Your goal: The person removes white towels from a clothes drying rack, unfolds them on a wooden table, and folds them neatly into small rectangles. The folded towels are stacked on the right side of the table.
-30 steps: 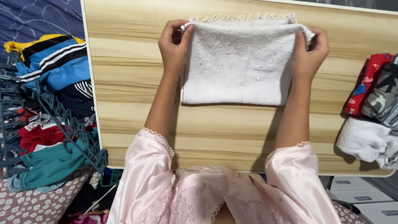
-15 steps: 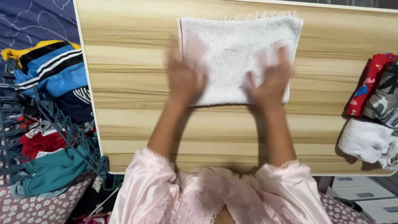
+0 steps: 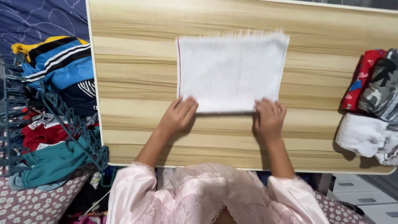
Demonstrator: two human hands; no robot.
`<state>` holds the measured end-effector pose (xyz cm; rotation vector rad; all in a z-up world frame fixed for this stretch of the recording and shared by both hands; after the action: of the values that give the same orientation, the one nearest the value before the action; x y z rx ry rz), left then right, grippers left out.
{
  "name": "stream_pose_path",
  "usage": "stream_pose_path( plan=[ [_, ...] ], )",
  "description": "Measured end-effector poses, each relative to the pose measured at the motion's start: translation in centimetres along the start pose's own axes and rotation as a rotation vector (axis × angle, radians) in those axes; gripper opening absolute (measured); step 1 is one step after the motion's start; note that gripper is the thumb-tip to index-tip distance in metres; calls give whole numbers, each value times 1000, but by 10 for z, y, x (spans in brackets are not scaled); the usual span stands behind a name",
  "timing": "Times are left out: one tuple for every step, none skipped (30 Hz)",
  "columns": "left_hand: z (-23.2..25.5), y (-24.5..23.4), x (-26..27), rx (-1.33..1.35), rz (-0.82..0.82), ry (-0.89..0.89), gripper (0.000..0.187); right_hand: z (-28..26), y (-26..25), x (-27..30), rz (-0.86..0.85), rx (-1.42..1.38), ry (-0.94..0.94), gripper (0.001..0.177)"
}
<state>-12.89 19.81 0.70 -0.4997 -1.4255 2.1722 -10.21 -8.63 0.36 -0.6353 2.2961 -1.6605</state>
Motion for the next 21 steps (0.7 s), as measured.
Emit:
stream_pose_path(
  plan=[
    [5,-4,10,49,-1,-21,33,-2,0,14,2,-35,-10,26],
    [12,-8,18,99,-3,-42,34,-3,-3,27,4,-69,-20,27],
    [19,-14,29,219,19,-99,31,-4,-7,44,-9,-97,-16,29],
    [28,-21,40,339,40,-155,28,-5,-12,58,-21,-124,-12,31],
    [29,-25,47,460,59,-210,25,-5,-15,66,-35,-152,-5,33],
    [25,-26,47,489,68,-235,25,-1,-22,68,-19,-98,23,35],
    [19,-27,47,520,75,-262,24,5,-32,71,-7,-45,52,38],
    [11,-27,46,551,81,-289,24,9,-39,68,5,7,81,40],
    [-2,-22,41,581,62,-308,25,15,-43,58,12,49,94,39],
    [-18,-17,31,610,42,-327,26,21,-45,41,18,90,106,38],
    [-32,-19,18,570,99,-331,26,26,-47,17,45,102,80,29],
    [-45,-22,4,530,156,-335,27,30,-51,-8,71,114,53,22],
    [-65,-17,-11,672,175,-416,29,36,-53,-36,47,163,84,21],
    [-79,-12,-20,815,191,-496,31,36,-55,-59,23,212,115,21],
    [-81,-18,-21,804,267,-550,30,34,-62,-72,39,174,119,24],
    [-83,-23,-21,793,343,-603,30,31,-67,-83,56,135,122,27],
    [-85,-26,-21,776,417,-659,31,28,-68,-92,72,92,124,30],
    [-78,-28,-27,633,382,-667,33,23,-66,-93,88,64,117,33],
    [-65,-28,-26,489,334,-676,35,16,-61,-87,97,28,115,36],
    [-52,-26,-26,347,284,-681,37,10,-50,-83,106,-8,114,40],
    [-35,-7,-36,408,159,-613,46,-7,-22,-89,62,-63,59,34]
  ],
)
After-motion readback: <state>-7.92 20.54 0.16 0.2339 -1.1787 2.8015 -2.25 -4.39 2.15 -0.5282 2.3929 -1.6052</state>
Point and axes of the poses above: each hand's wrist, its own x-axis away from the middle knuckle, its own y-axis out of the palm, z = x × y, the point moved 8 cm from there along -x, towards the middle knuckle, and after that the axes turned 15 degrees about -z, right-handed, at the moved point
